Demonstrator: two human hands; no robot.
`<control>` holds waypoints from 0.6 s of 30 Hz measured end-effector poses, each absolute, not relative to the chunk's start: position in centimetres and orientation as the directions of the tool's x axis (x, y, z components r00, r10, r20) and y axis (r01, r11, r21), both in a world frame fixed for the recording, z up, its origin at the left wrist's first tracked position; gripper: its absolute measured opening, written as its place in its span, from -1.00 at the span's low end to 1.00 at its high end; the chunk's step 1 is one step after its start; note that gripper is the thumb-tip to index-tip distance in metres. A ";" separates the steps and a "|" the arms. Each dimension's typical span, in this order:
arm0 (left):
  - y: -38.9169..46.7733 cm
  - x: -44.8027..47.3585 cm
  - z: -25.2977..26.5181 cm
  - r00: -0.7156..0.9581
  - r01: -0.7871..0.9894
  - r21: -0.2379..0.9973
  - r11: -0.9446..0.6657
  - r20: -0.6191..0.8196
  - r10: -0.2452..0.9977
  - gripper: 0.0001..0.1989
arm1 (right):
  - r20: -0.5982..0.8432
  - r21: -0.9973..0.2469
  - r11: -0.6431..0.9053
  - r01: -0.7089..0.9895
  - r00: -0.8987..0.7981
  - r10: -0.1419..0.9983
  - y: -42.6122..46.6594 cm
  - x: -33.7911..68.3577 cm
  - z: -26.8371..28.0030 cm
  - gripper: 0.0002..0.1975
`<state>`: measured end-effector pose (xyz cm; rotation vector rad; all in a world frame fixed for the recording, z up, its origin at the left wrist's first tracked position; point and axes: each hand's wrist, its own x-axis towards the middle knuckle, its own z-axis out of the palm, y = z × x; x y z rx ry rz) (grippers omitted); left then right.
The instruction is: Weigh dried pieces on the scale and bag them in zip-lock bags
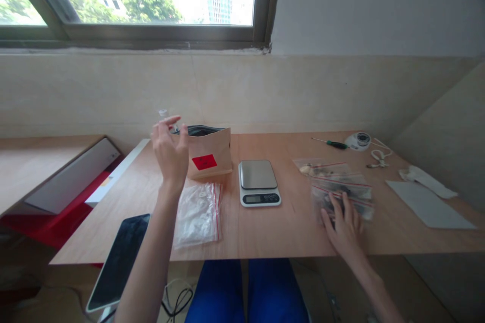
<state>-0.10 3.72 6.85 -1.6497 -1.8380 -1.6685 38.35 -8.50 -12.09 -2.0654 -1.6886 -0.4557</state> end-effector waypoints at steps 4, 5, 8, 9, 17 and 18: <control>6.9 -2.0 8.8 -0.159 0.909 0.403 -0.106 0.572 0.804 -0.68 | 0.448 -0.144 -0.141 0.979 0.191 0.873 -6.6 39.5 -12.4 -0.51; 6.9 -2.2 9.0 -0.104 0.916 0.387 -0.108 0.488 0.867 -0.69 | 0.459 -0.179 -0.125 0.976 0.195 0.867 -6.2 39.0 -11.6 -0.52; 4.8 -2.2 9.3 -0.030 0.943 0.323 -0.081 0.325 0.945 -0.73 | 0.531 -0.324 0.134 0.936 0.063 0.845 -5.8 34.2 -7.4 -0.54; 3.6 -2.0 9.4 -0.021 0.960 0.270 -0.067 0.310 0.951 -0.74 | 0.541 -0.376 0.277 0.885 -0.033 0.840 -5.8 31.7 -5.5 -0.55; -2.9 -2.1 7.8 0.205 0.898 0.349 -0.268 0.206 0.957 -0.77 | 0.447 -0.318 0.775 0.547 -0.635 0.631 -5.6 15.6 3.6 -0.68; -3.0 -2.0 7.3 0.184 0.898 0.358 -0.258 0.226 0.956 -0.77 | 0.378 -0.319 0.735 0.598 -0.631 0.677 -5.3 15.0 3.3 -0.70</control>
